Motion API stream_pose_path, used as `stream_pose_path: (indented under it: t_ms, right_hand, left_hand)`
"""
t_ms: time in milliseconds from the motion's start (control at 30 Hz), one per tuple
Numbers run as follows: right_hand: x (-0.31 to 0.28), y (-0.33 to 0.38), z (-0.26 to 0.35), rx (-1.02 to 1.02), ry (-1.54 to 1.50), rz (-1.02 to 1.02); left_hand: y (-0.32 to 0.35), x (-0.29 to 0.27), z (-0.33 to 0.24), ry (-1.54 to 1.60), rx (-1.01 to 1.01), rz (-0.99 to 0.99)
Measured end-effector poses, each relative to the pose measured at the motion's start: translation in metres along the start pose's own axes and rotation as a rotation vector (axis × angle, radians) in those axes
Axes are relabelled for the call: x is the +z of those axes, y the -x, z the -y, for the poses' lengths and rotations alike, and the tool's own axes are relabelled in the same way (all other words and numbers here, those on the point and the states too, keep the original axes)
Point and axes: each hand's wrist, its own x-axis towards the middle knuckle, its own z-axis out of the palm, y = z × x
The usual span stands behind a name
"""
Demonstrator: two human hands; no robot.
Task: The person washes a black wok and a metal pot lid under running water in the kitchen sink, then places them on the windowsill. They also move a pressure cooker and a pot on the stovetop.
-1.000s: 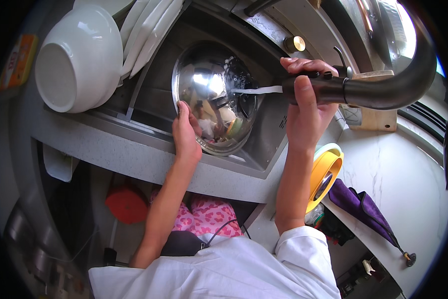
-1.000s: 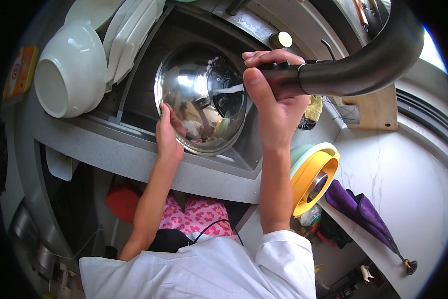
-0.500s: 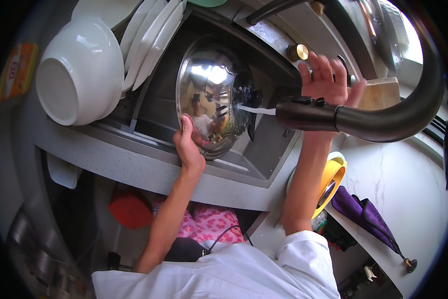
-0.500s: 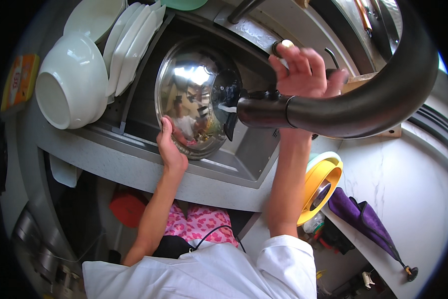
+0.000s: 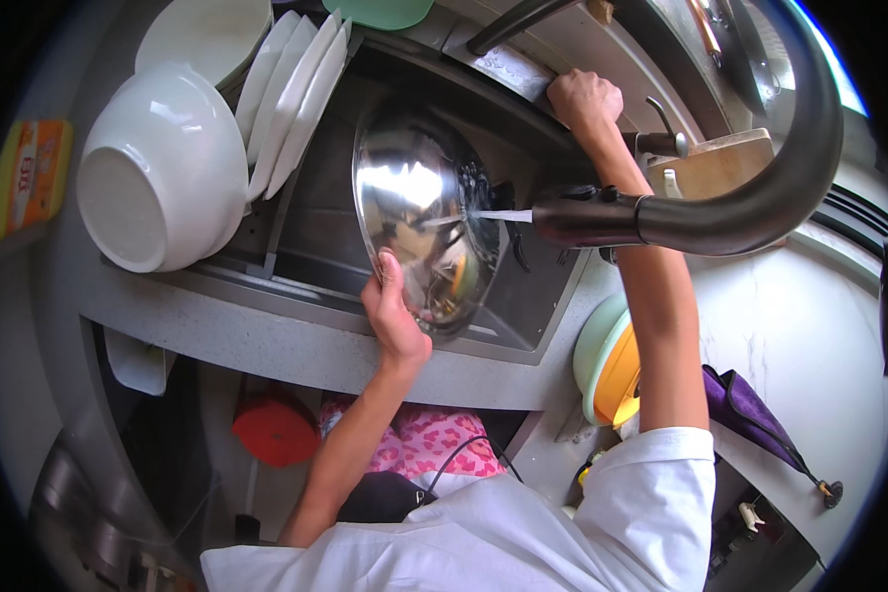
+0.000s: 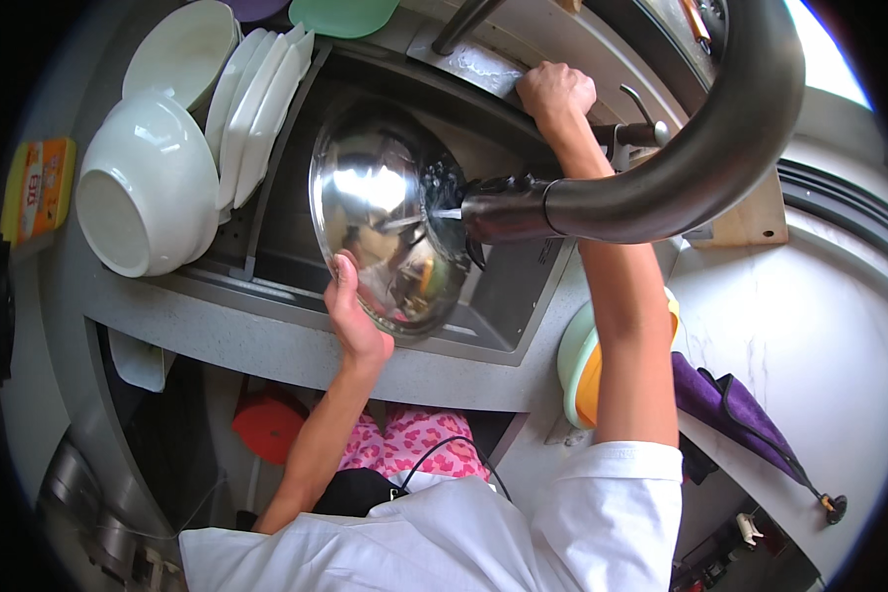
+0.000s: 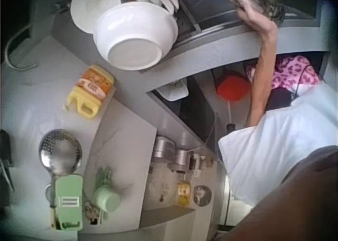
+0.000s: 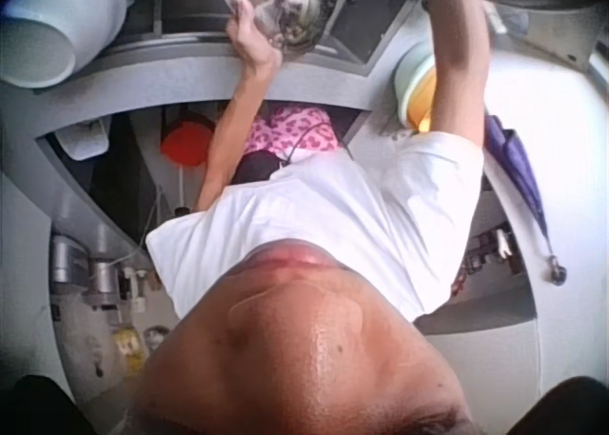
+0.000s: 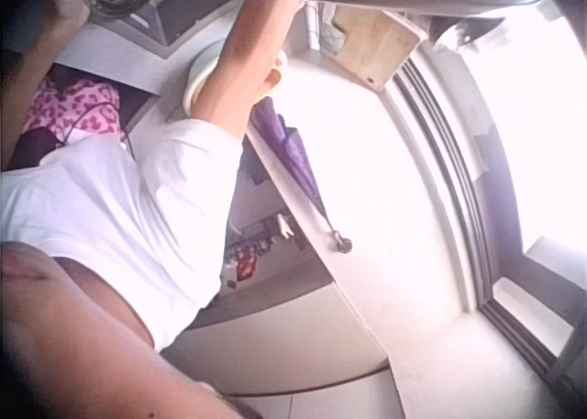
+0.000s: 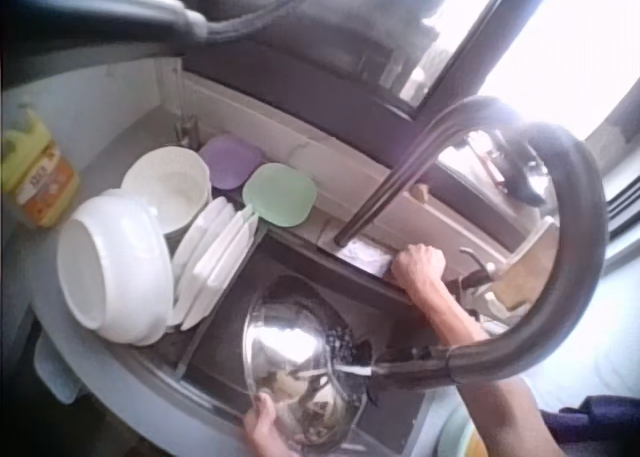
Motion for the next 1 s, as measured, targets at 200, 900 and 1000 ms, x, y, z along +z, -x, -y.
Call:
stream_pose_path:
  t_ms: [200,900,1000]
  right_hand:
    - [-0.013,-0.014,0.007,0.222,-0.081,0.251]
    - [0.159,-0.093,-0.043,-0.186,-0.35,-0.561]
    - [0.215,-0.132,-0.038,-0.048,-0.273,-0.495]
  left_hand:
    - [0.016,0.011,0.008,0.046,-0.067,0.086]
    - [0.063,0.019,-0.062,0.064,-0.273,0.092]
    - [0.071,0.0,-0.062,0.014,-0.294,0.113]
